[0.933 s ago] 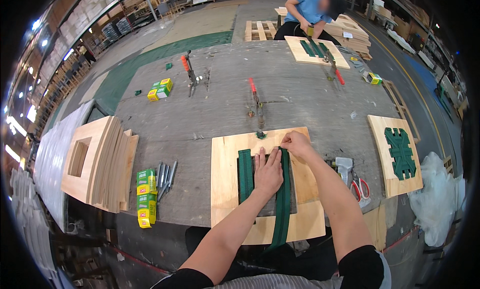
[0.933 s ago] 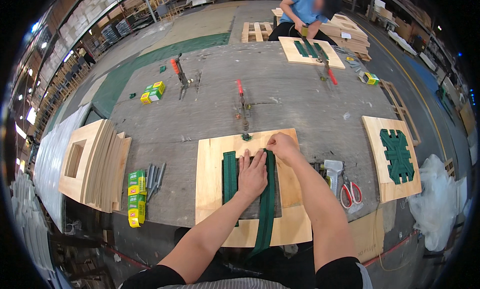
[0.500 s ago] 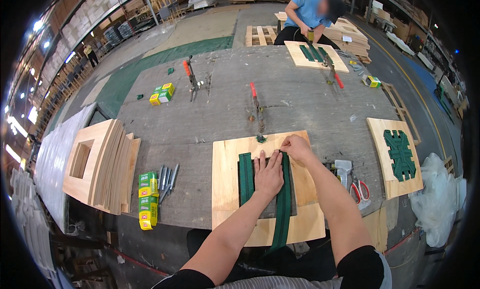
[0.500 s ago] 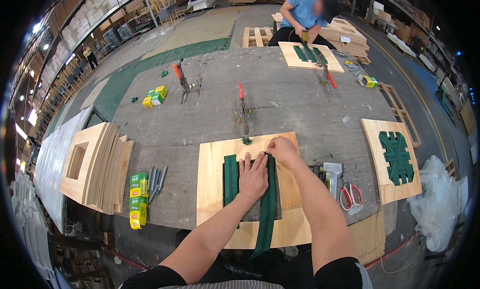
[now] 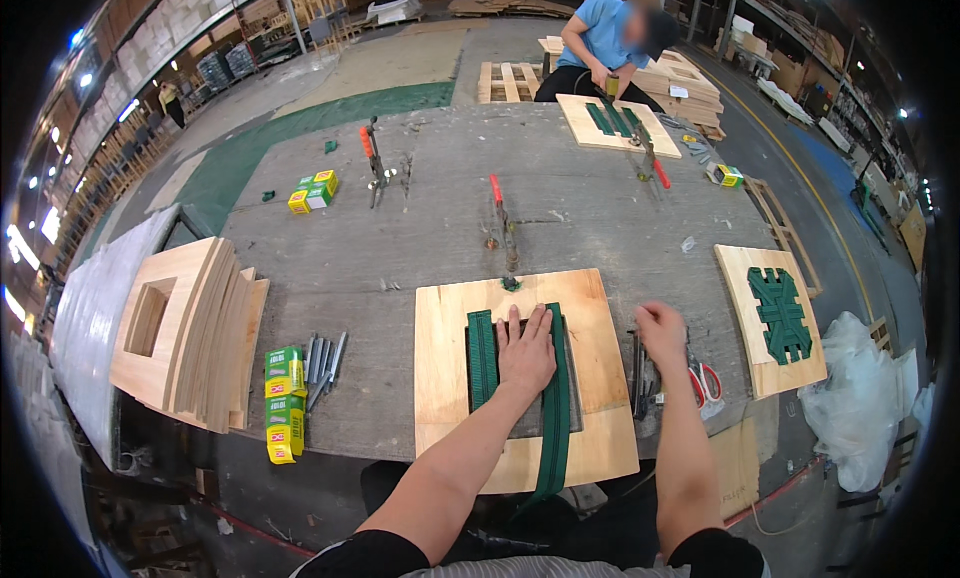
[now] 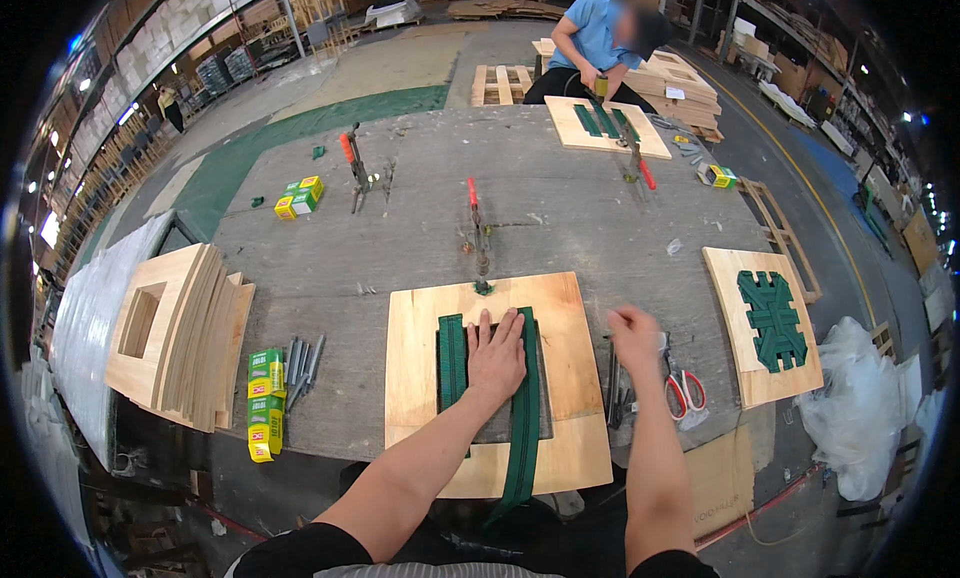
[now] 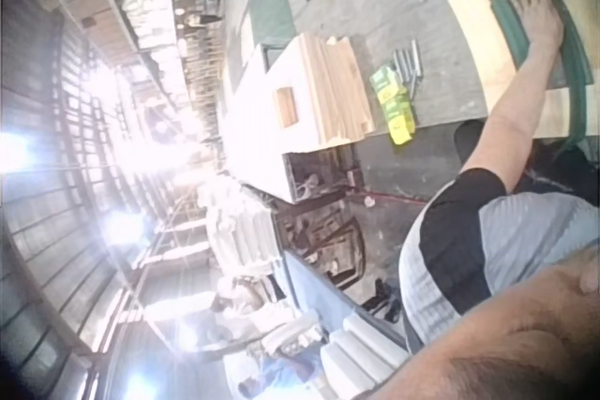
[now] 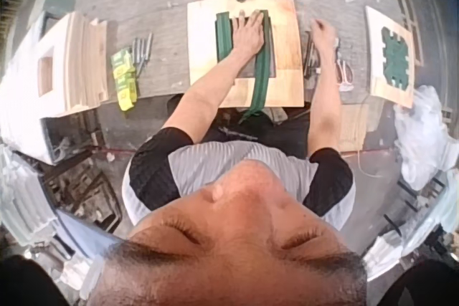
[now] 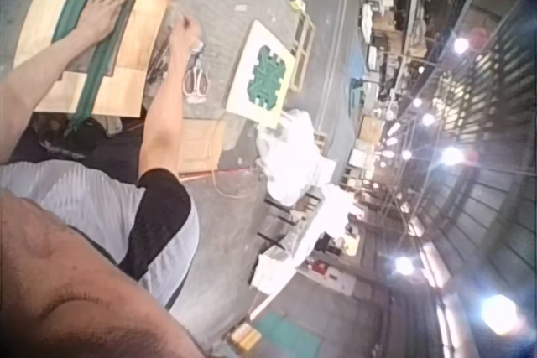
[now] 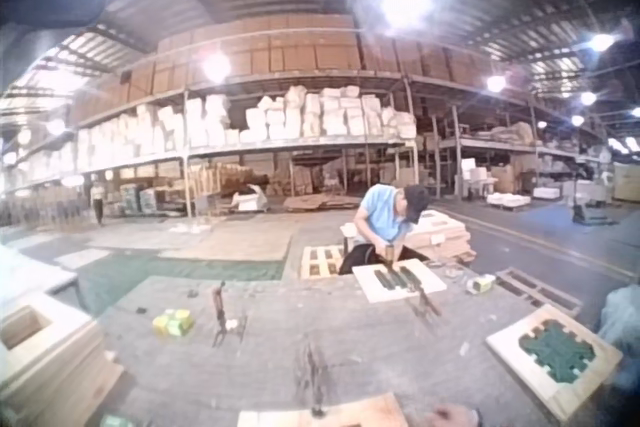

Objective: The person sits on the floor and attaches green plastic strips to a square wooden board using a pneumatic nail gun. They fold the strips into a pattern and secure them with nails, then switch to a new board with a square cutout and continue attaching strips along the edges.

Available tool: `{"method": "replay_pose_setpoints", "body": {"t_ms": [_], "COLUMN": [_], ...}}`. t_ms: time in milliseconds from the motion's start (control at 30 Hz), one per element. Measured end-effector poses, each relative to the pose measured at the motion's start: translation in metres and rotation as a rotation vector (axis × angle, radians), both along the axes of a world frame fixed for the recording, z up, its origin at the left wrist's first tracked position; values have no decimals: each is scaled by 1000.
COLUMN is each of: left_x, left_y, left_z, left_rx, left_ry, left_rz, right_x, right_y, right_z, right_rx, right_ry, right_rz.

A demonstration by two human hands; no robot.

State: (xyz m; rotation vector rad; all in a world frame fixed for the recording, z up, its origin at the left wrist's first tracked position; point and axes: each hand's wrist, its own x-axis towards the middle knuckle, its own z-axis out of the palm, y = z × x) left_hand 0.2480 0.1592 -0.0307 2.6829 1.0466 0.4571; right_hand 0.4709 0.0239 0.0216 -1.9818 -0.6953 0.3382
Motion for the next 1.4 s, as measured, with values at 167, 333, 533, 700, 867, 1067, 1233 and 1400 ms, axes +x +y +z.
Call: {"method": "replay_pose_setpoints", "body": {"t_ms": [167,333,533,700,867,1067,1233,1400], "left_x": [2,-1,4,-7,-5,-5,-5,-6], "left_y": [-2,-1,-5,3,1,3,4,4], "left_z": [1,1,4,-2,1,1,-1,-1], "left_rx": [-10,-2,-20,1,-22,-16,-21,-42], "left_ry": [-4,-12,-35,-28,-62,-143,-149,-136], "left_rz": [-3,3,-21,15,-2,6,0,-4], "right_x": [7,8,16,-11,-36,-72,-79,-85], "right_y": [-94,-81,-91,-53,5,78,93,98], "right_z": [-13,-18,-10,42,85,63,54,50], "right_rx": [-466,-608,-174,106,30,-129,-205,-243], "right_ry": [-362,-254,285,424,577,465,443,407], "right_rz": [-199,-212,-245,-114,50,245,245,244]}}
